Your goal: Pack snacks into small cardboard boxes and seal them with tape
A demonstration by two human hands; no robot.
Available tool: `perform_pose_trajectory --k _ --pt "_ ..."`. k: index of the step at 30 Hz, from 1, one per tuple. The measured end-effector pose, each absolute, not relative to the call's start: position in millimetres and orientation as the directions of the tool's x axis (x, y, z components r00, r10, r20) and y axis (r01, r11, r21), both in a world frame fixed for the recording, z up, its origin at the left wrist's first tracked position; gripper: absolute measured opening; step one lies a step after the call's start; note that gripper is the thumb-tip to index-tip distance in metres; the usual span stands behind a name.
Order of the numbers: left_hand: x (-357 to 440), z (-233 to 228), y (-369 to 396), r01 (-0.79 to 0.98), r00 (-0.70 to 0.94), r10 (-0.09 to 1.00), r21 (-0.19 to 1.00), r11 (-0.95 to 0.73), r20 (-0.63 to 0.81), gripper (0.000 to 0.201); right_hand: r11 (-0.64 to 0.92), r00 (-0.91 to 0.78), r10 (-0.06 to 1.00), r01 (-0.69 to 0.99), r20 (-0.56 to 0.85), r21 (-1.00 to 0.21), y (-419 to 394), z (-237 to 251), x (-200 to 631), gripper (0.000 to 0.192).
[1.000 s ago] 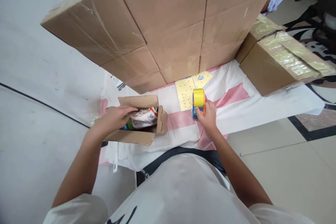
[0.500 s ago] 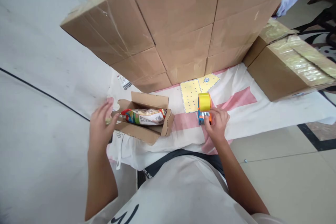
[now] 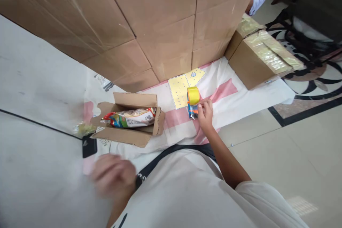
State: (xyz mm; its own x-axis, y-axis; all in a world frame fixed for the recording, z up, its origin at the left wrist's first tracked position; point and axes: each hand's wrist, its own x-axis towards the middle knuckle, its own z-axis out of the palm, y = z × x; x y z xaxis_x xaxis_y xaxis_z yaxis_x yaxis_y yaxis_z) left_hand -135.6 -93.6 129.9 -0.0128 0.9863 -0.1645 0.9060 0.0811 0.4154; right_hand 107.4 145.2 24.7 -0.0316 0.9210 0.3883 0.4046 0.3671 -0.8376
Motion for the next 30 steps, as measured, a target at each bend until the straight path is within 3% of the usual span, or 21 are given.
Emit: perform_pose_trajectory --k 2,4,6,9,15,19,21,24,27,29,30 --pt "-88.3 116.6 -57.9 0.860 0.144 0.987 0.502 -0.090 -0.070 0.026 0.360 -0.015 0.922 0.405 0.387 -0.840 140.7 21.4 108.1 0.024" --pt "-49.3 101.5 -10.1 0.798 0.233 0.972 0.566 -0.209 0.032 0.036 0.364 -0.023 0.922 0.395 0.387 -0.844 137.6 20.5 110.2 0.025" --pt "-25.1 85.9 33.7 0.787 0.199 0.974 0.575 -0.225 0.108 0.046 0.377 -0.053 0.921 0.376 0.387 -0.847 136.6 21.6 113.4 0.026" --pt "-15.5 63.8 70.4 0.837 0.177 0.980 0.511 -0.199 0.091 0.060 0.386 -0.081 0.921 0.346 0.382 -0.855 137.3 22.9 118.1 0.029" --pt "-30.5 46.8 76.2 0.874 0.155 0.983 0.450 -0.181 0.095 0.059 0.411 -0.154 0.912 0.346 0.381 -0.843 127.1 17.6 124.2 0.030" --pt "-37.3 59.1 49.8 0.829 0.307 0.939 0.442 -0.343 0.153 0.042 0.448 -0.119 0.890 0.414 0.440 -0.793 112.6 28.6 124.1 0.028" --pt "-44.1 65.1 15.1 0.800 0.341 0.919 0.452 -0.395 0.198 0.037 0.488 -0.185 0.872 0.381 0.453 -0.785 110.2 42.0 119.3 0.028" --pt "-63.2 68.9 -54.7 0.874 0.073 0.910 0.414 -0.255 0.407 0.029 0.517 -0.378 0.823 0.192 0.423 -0.834 117.0 65.2 102.2 0.030" --pt "-95.9 72.2 -109.8 0.921 -0.377 0.668 0.340 0.193 0.641 0.032 0.502 -0.564 0.712 -0.006 0.418 -0.865 130.8 83.6 74.3 0.040" --pt "-124.0 77.1 -125.5 0.788 -0.613 0.467 0.447 0.425 0.637 0.051 0.517 -0.660 0.610 -0.088 0.439 -0.852 137.9 90.4 54.0 0.046" --pt "-138.5 80.0 -127.8 0.735 -0.677 0.437 0.519 0.437 0.592 0.061 0.530 -0.702 0.556 -0.114 0.446 -0.840 139.7 92.1 44.9 0.049"
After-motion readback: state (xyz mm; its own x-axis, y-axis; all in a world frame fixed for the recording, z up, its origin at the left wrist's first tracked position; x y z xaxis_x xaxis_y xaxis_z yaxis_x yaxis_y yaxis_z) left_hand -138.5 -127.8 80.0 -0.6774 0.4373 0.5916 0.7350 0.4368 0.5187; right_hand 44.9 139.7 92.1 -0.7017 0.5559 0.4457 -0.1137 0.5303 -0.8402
